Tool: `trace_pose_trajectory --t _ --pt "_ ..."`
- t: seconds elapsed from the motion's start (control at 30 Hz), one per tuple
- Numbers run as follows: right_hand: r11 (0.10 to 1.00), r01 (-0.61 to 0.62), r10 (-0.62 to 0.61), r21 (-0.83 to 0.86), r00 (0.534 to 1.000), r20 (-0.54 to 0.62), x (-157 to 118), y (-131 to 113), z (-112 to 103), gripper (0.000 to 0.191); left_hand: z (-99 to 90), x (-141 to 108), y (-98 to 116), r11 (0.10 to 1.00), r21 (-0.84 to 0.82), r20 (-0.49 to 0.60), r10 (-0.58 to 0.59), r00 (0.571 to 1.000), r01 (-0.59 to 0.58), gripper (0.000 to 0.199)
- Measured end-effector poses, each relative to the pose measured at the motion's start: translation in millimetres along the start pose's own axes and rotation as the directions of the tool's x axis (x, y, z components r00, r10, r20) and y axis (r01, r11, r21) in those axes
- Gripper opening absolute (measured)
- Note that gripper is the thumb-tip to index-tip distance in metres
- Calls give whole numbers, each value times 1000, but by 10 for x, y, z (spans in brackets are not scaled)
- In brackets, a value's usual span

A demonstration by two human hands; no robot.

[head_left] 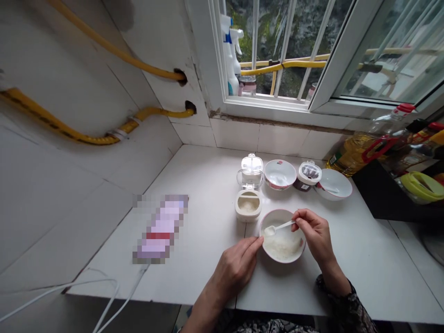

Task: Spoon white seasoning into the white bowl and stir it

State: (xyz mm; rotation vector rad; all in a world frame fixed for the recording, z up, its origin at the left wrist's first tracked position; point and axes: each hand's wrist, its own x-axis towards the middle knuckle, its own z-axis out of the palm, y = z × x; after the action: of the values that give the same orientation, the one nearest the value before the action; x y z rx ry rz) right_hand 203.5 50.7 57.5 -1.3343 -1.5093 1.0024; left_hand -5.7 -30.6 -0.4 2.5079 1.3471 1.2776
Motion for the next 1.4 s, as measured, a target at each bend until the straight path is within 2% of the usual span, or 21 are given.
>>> trace_pose_trajectory --t 0.07,0.17,0.47,0.6,0.7,0.77,0.8,0.87,0.93,0.97,1.0,1.07,1.23,1.3,1.4 --pt "993 -70 70 96 998 4 17 -13 0 13 1 1 -1 1000 0 2 -5 1000 5 43" --pt "976 -113 117 183 993 -7 43 -18 -5 12 6 1 -4 1000 -4 -5 0 1000 0 43" --pt "958 -99 121 269 991 -64 67 41 -10 12 10 5 -2 1000 -3 -7 1 1000 -1 45" --pt "962 -23 49 272 995 -92 75 -57 44 14 15 0 -5 1000 -2 -22 13 1000 -13 42" --pt "981 125 -111 149 989 -97 56 -178 128 13 18 -7 -5 1000 -3 -12 5 1000 -5 40" --pt "954 301 -301 -17 947 -114 42 -222 201 9 21 -9 -3 1000 -3 -3 0 1000 0 39" --pt "905 408 -419 -119 903 -90 39 -226 238 10 22 -9 -1 1000 -9 -2 0 1000 0 39" --pt "737 609 -627 -294 778 41 39 -206 300 19 24 -6 2 1000 -23 -10 3 1000 -3 39" --pt "573 730 -725 -372 664 185 44 -180 329 29 25 -1 2 1000 -31 -12 1 1000 -1 39" --pt "531 755 -743 -385 633 217 45 -176 329 32 24 0 2 1000 -30 -10 0 1000 -1 39" --pt "516 761 -752 -392 622 218 43 -180 317 33 22 0 0 1000 -26 -6 -1 1000 1 40" --pt "551 739 -752 -388 641 153 33 -209 263 29 16 -1 -2 1000 -15 4 -4 1000 4 41" --pt "736 595 -638 -322 769 -39 -21 -237 48 17 -4 2 -2 1000 -6 4 -5 1000 6 42" --pt "772 547 -590 -323 806 -43 -44 -186 -23 14 -8 5 -1 1000 -6 5 -2 1000 2 42" --pt "770 515 -543 -377 839 36 -69 -80 -70 13 -8 3 -3 1000 -1 3 0 1000 0 44"
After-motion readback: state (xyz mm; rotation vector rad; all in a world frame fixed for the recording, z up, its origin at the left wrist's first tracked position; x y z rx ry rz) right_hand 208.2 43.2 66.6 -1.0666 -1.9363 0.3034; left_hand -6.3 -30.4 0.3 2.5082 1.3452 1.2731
